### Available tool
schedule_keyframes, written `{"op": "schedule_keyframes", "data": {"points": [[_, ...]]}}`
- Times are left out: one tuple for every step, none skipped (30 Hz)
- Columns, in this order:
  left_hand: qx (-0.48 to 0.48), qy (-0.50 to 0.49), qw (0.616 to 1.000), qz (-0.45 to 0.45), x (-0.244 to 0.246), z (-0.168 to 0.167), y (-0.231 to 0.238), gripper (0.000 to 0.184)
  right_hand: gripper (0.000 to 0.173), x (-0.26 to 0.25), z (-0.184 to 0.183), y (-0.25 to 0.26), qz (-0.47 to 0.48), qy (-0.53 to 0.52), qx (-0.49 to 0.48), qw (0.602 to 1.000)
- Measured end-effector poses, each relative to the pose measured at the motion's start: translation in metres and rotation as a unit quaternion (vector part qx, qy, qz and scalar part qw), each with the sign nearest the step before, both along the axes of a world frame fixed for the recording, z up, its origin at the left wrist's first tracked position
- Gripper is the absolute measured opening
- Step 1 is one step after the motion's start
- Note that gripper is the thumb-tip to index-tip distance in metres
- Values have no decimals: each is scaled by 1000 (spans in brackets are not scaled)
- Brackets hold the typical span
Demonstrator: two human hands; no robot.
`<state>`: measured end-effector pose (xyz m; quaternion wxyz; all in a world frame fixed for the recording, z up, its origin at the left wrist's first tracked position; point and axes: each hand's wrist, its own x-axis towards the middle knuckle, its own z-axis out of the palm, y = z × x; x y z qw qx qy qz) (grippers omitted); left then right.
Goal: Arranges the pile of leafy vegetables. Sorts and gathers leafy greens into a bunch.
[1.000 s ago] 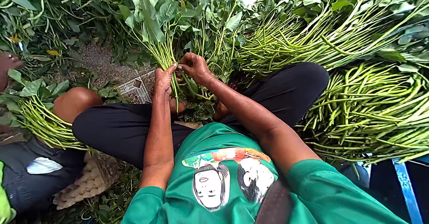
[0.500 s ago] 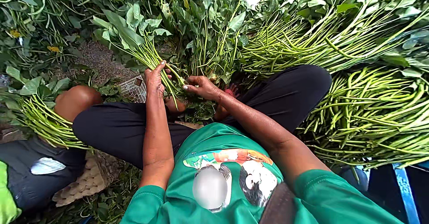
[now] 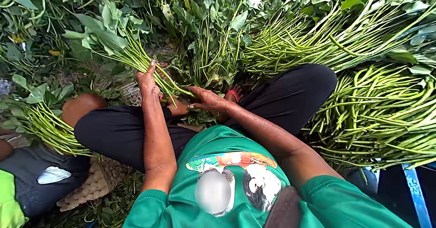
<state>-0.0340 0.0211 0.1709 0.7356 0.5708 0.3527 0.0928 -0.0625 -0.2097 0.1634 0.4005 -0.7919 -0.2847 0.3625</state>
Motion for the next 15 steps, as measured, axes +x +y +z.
{"op": "schedule_keyframes", "data": {"points": [[-1,-1,1000,-15,0,0,-2,14,73,2,-2,2,-9,-5,29,1000],[-4,-2,999,-35,0,-1,-3,13,71,4,-1,4,-22,-7,63,998],[-7,-7,998,-64,-1,-1,-4,13,63,6,0,8,-35,4,93,995],[-9,-18,995,-98,-3,-1,-4,13,53,8,1,12,-50,33,120,991],[-12,-34,990,-134,-5,-1,-3,15,44,12,3,15,-59,88,150,983],[-14,-53,984,-168,-6,0,-2,16,37,14,3,17,-68,163,192,965],[-20,-78,978,-193,-7,0,0,16,34,15,4,18,-83,250,228,937],[-34,-107,971,-210,-8,0,1,17,33,15,6,18,-89,329,250,906],[-58,-139,964,-218,-8,0,1,17,33,13,8,18,-84,390,265,878],[-88,-165,958,-220,-8,-1,0,17,35,11,9,18,-81,433,282,852],[-112,-181,953,-216,-8,-2,-1,17,35,7,9,19,-76,458,299,834],[-129,-189,951,-210,-7,-3,-2,17,33,3,10,21,-79,471,314,820],[-145,-192,950,-200,-6,-4,-2,17,31,-1,11,24,-92,474,324,813],[-153,-189,951,-190,-5,-5,-3,16,29,-5,11,26,-111,469,331,811],[-155,-182,954,-178,-4,-5,-3,16,28,-8,11,29,-136,451,331,818]]}}
